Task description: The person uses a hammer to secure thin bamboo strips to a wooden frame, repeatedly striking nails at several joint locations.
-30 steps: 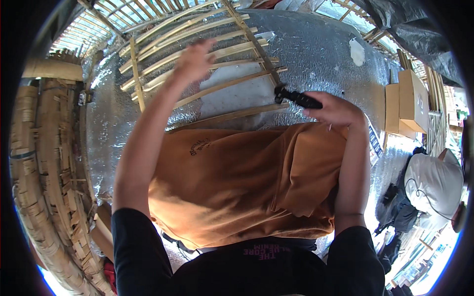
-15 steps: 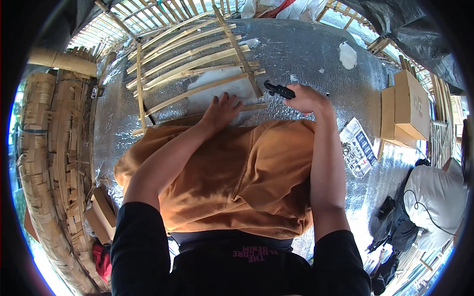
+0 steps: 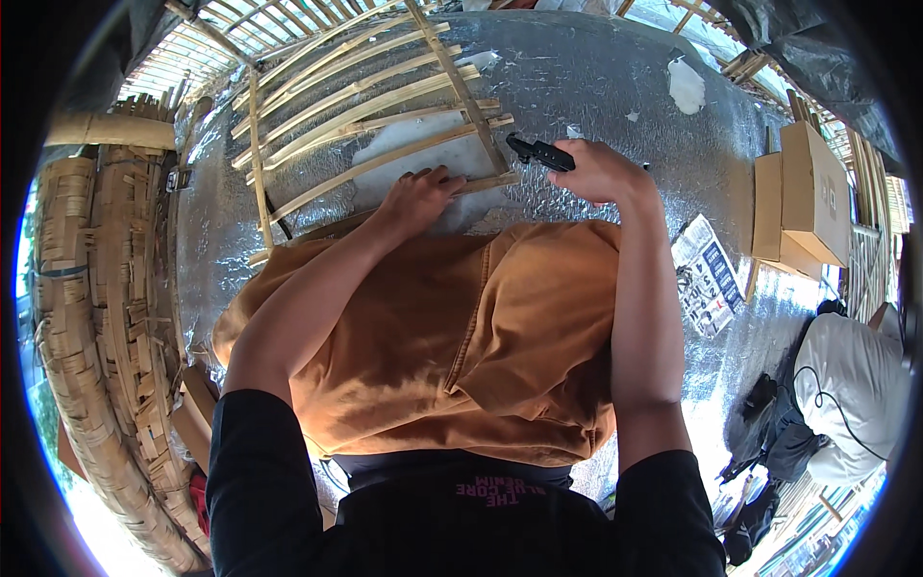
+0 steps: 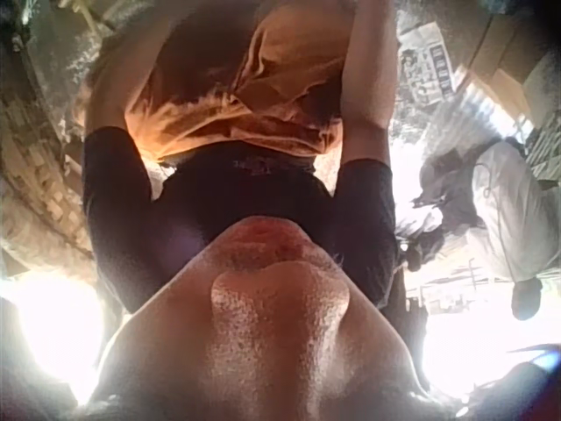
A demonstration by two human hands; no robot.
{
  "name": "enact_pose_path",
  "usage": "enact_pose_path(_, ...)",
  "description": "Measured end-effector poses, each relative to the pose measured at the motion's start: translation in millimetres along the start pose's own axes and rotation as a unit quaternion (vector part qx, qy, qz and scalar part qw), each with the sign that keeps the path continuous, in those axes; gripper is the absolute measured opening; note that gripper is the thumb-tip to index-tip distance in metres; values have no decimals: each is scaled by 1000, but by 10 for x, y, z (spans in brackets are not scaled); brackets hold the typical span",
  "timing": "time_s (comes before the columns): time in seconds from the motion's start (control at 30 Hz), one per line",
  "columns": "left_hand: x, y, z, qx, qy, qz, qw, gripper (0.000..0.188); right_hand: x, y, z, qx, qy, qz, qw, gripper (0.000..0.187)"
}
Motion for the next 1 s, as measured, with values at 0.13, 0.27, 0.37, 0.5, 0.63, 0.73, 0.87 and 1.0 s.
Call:
enact_pose_path(0.13, 40, -5, -1, 53, 60, 48, 996, 37, 14, 6, 22, 16, 8, 4, 1000, 45)
enact_pose_path(0.27, -50, -20, 38, 44, 67, 32, 996, 37, 10, -34, -12, 24, 18, 8, 1000, 46)
enact_pose_path(0.37, -108, -47, 108, 27, 59, 32, 997, 38, 19, -69, -27, 19, 17, 8, 1000, 47)
enact_pose_path(0.5, -150, -113, -17, 53, 65, 38, 996, 37, -28, -82, -62, -2, 35, -28, 999, 45)
enact_pose_path(0.63, -256, -119, 39, 35, 83, 31, 995, 34, -59, -100, -52, 7, 37, -52, 998, 44)
enact_pose_path(0.73, -155, -133, 178, -1, 82, 23, 996, 33, -45, -139, 35, -16, 55, -51, 997, 43)
enact_pose_path(0.87, -137, -193, 276, -25, 87, -20, 996, 31, 1, -104, -35, 43, 57, -23, 997, 42)
enact_pose_path(1.0, -123, -228, 418, -66, 131, -16, 989, 29, 44, -144, -4, -7, 55, -38, 998, 30)
Point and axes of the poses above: each hand's wrist, its own y-axis away from the middle knuckle, its own x-axis out of the palm, z = x × y, the point moved 9 cm from there along -y, towards the middle knuckle, and after that the axes turned 8 degrees about -x, right-handed, at the moved point
